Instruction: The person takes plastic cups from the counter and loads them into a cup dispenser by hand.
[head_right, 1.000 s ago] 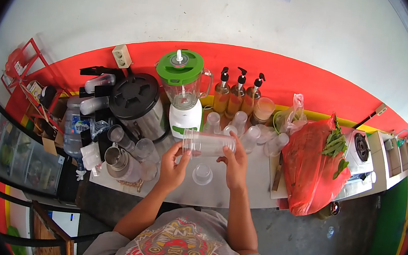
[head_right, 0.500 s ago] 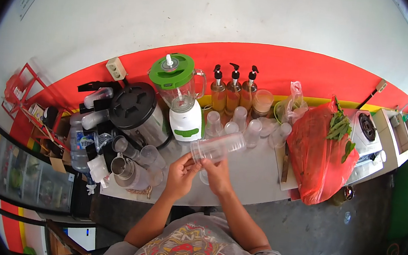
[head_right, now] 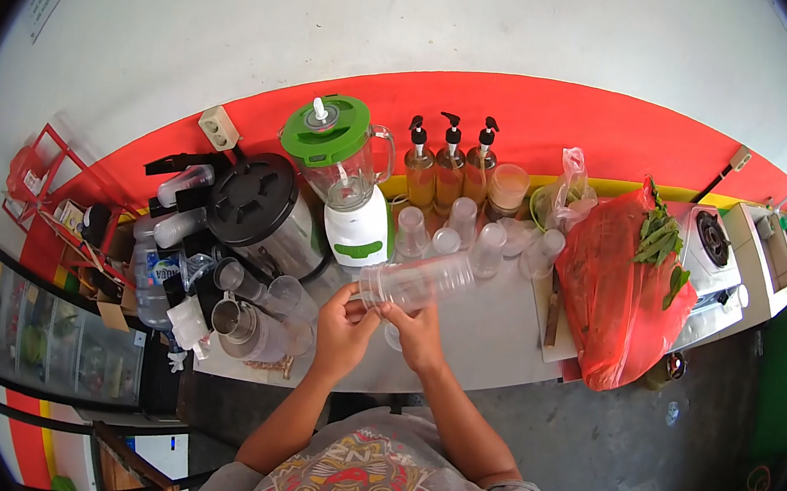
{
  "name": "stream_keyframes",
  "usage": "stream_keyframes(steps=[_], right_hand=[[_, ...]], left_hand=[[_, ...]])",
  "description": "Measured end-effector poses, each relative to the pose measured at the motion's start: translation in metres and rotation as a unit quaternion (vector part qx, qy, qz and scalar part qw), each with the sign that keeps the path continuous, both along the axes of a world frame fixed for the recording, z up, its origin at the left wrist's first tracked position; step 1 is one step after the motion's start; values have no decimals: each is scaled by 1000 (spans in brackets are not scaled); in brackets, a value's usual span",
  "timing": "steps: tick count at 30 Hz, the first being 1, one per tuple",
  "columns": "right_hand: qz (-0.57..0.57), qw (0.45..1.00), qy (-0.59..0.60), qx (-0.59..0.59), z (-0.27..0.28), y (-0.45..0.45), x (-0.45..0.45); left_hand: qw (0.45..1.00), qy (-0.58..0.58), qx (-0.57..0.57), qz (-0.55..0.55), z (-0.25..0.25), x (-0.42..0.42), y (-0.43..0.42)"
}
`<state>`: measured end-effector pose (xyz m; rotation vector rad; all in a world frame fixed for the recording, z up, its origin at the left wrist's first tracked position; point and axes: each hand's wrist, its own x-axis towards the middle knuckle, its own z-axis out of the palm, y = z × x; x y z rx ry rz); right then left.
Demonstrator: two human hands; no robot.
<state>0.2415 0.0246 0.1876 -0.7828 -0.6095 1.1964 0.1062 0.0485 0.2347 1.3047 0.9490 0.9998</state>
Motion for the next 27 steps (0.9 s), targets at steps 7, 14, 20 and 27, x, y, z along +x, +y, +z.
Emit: stream_keyframes(steps=[7, 14, 20, 27], right_hand=[[11, 999, 31, 15, -4, -2, 14], [9, 999, 27, 44, -9, 5, 20], [-38, 999, -26, -2, 5, 2, 28], [-61, 993, -94, -45, 1, 0, 42]], left_hand=[[999, 29, 14, -31, 15, 5, -1], [996, -55, 15, -74, 9, 8, 2], [992, -76, -34, -98, -4, 13, 8], [991, -65, -70, -89, -20, 21, 13]])
